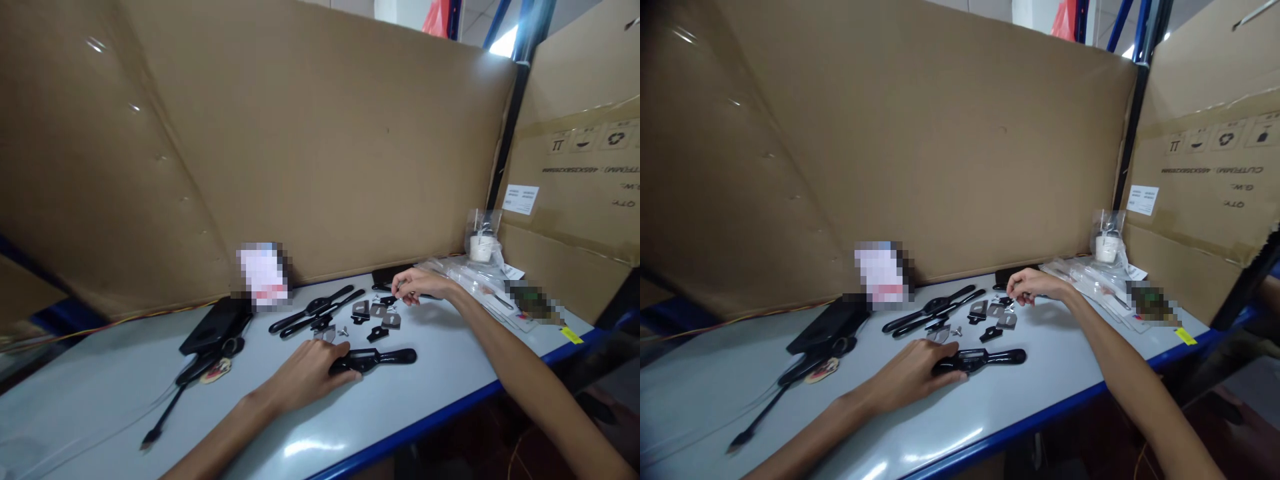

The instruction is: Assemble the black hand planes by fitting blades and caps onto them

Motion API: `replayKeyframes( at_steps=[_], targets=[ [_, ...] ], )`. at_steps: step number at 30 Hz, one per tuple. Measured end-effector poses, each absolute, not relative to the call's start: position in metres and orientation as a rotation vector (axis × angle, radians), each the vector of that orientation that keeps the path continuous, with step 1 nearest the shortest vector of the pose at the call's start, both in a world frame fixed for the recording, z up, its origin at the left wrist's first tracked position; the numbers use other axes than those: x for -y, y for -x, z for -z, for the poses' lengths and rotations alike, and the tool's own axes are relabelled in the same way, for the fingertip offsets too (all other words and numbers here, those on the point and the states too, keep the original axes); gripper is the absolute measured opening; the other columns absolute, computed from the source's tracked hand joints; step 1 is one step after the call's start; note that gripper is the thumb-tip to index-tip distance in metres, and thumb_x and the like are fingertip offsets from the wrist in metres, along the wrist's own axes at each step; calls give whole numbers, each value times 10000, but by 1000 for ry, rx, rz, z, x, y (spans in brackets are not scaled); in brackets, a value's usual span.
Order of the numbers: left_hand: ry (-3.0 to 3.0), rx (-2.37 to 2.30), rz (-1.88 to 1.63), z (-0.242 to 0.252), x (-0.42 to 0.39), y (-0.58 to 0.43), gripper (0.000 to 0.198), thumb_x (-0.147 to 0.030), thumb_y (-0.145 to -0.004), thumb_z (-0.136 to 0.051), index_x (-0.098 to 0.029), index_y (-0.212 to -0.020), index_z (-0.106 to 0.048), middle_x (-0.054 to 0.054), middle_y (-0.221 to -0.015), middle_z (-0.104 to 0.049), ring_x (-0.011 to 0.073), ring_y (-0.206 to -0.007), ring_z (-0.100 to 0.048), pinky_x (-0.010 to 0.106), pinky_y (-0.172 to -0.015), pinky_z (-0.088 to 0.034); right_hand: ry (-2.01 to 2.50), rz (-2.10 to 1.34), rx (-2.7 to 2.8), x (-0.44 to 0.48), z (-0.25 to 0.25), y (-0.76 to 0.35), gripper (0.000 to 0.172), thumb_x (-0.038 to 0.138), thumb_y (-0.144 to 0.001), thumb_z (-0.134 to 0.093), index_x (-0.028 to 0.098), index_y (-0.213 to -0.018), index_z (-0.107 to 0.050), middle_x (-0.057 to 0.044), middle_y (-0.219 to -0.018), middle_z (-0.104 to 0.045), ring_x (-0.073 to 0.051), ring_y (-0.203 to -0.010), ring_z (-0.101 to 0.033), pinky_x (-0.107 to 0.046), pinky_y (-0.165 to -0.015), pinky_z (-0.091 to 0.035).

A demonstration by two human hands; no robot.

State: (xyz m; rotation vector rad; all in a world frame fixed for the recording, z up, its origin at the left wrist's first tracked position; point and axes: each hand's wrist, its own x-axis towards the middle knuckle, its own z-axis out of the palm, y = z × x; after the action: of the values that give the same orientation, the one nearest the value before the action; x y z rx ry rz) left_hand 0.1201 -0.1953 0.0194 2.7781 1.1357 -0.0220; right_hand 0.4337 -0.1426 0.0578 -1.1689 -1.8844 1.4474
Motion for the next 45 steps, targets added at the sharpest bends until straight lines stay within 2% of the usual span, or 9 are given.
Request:
replayKeyframes(
  at_steps=[5, 13, 20, 26, 31, 35, 38, 42, 45],
  targets=[
    [-2762, -1135, 5, -18, 196, -118, 479, -638, -971, -513, -191, -906, -670, 101, -825, -705, 323, -825, -689, 358, -665, -390, 1325, -1362, 1747, 128, -40, -443, 191, 300, -757, -725, 172, -895, -756, 11, -660, -650, -126, -609, -575, -225, -496, -424],
    [-2805, -1122, -38, -19, 196, -121, 497, -648, -968, -512, -183, -910, -679, 108, -834, -721, 304, -805, -690, 356, -665, -412, 1285, -1330, 1618, 136, -41, -426, 224, 310, -685, -804, 178, -803, -667, -40, -771, -759, -130, -634, -618, -217, -513, -468],
    [-2824, -1088, -33, -21, 197, -120, 481, -617, -985, -520, -175, -899, -688, 91, -743, -690, 286, -735, -678, 350, -654, -421, 1183, -1263, 1789, 146, -47, -392, 203, 340, -681, -767, 173, -763, -686, -24, -702, -707, -129, -605, -604, -201, -470, -441],
    [-2845, -1095, 31, -23, 198, -120, 473, -609, -989, -526, -166, -949, -688, 102, -794, -706, 282, -765, -678, 354, -680, -437, 1530, -823, 1845, 132, -39, -415, 109, 237, -722, -643, 163, -737, -720, 9, -639, -645, -101, -561, -538, -183, -455, -374],
    [-2840, -1077, 1, -22, 197, -120, 483, -617, -985, -513, -168, -923, -682, 106, -778, -702, 285, -745, -667, 359, -656, -402, 1718, -771, 1954, 127, -31, -427, 66, 164, -701, -691, 141, -669, -744, 3, -559, -637, -87, -465, -507, -203, -460, -347],
    [-2827, -1065, -42, -20, 196, -119, 481, -625, -969, -520, -177, -889, -676, 95, -747, -684, 280, -716, -654, 359, -639, -381, 1797, -546, 2027, 132, -34, -424, 71, 137, -750, -701, 157, -748, -770, -55, -710, -724, -160, -655, -641, -241, -577, -398],
    [-2816, -1050, -81, -19, 195, -119, 477, -621, -968, -519, -180, -878, -675, 90, -737, -676, 279, -708, -649, 361, -636, -377, 1801, -354, 2072, 141, -42, -418, 76, 132, -786, -703, 176, -795, -763, -90, -863, -756, -216, -833, -673, -273, -668, -401],
    [-2804, -1051, -109, -18, 195, -118, 488, -635, -962, -511, -186, -865, -678, 82, -723, -670, 264, -695, -644, 353, -628, -375, 1726, -396, 2287, 157, -54, -406, 32, 189, -785, -769, 202, -762, -751, -49, -822, -748, -200, -789, -658, -279, -649, -379],
    [-2814, -1052, -96, -19, 195, -118, 489, -636, -961, -517, -185, -873, -682, 77, -711, -674, 253, -689, -646, 345, -628, -373, 1704, -429, 2452, 168, -58, -395, 140, 258, -749, -828, 213, -864, -763, -48, -865, -738, -222, -843, -647, -289, -631, -360]
  ],
)
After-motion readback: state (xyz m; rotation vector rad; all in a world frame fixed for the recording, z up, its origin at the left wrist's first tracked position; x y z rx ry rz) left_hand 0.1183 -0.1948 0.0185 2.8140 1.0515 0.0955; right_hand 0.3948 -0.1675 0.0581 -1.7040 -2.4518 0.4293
